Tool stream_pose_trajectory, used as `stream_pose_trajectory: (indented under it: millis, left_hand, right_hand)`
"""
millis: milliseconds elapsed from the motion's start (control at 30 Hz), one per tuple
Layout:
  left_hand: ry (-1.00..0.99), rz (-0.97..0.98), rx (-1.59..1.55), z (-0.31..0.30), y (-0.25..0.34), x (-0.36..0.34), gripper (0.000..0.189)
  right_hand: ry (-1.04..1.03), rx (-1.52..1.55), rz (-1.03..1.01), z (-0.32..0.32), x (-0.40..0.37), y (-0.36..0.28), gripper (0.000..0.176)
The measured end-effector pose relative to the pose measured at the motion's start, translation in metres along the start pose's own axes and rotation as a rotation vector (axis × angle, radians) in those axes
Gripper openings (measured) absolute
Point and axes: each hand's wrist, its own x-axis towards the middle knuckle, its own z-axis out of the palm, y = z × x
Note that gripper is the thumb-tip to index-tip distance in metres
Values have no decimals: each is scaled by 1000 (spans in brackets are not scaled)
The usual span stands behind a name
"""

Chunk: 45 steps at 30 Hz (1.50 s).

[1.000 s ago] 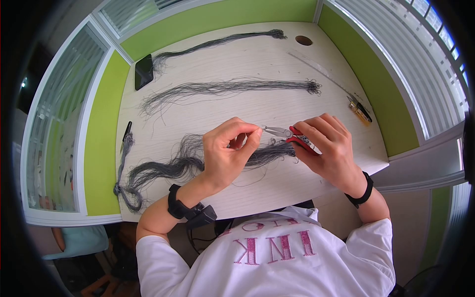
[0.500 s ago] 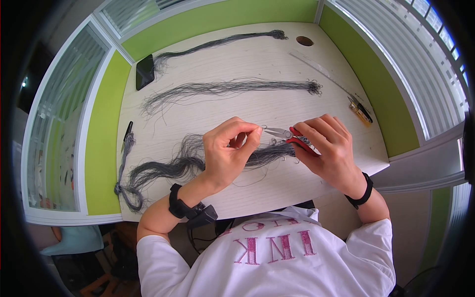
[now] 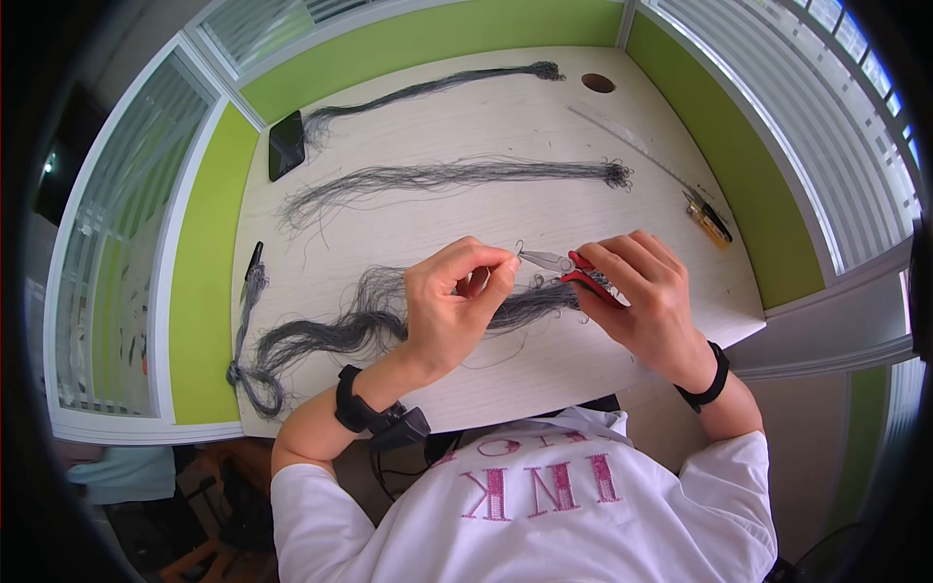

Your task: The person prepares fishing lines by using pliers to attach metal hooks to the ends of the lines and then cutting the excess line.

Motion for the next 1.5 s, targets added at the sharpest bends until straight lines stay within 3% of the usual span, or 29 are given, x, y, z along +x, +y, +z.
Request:
stream_pose_trajectory:
  millis: [267,467,533,567,633,700,767,833,900,967,1033,1100,1167,1233,1367,1500]
  left_hand:
    - [-19,-3,-2,-1,2,0,7]
    - [-68,-172,-35,2,4,0,15]
    - [-392,4,113,-8,4,3,18]
    - [-393,5,112,-14,7,5,18]
    - [-869,-537,-840,-24,14,8,20]
    - [-1213,-288,-1353,-25,15,11,29]
    - [-1422,8,-1576,-25,32,15,35]
    - [-1486,144,-1609,-44,57,25,40]
    - [-1239,371,-1492,-66,80,35,53]
    - [-793,565,-865,-110,97,41,62]
    - [-164,732,-197,-127,84,30,66]
    - [245,457,-14,-121,65,34,61]
    - [234,274,530,-116,45,37,56]
    - [2,-18,649,-103,22,24,51]
    - [-647,-738,-210,-80,-4,-12,47]
    - [-935,-901,-1083,-47,7,-40,47]
  right_hand:
    - [-8,22,16,1,-1,-1,39]
    - [30,62,56,1,0,5,36]
    - [61,96,76,0,2,11,35]
    - [86,135,107,-1,3,14,33]
    - [111,174,138,-1,4,17,31]
    - [53,205,207,0,5,18,27]
    - [44,224,228,3,6,17,27]
    - [33,245,251,4,5,16,26]
    - [21,255,271,4,5,17,27]
    - [-7,284,290,5,2,16,27]
    - [-41,313,307,5,1,15,27]
    - [-8,291,319,4,1,15,26]
    - [13,269,312,2,1,18,26]
    - [38,247,307,0,4,22,26]
    - [114,164,287,2,10,37,27]
    - [31,132,284,15,13,40,26]
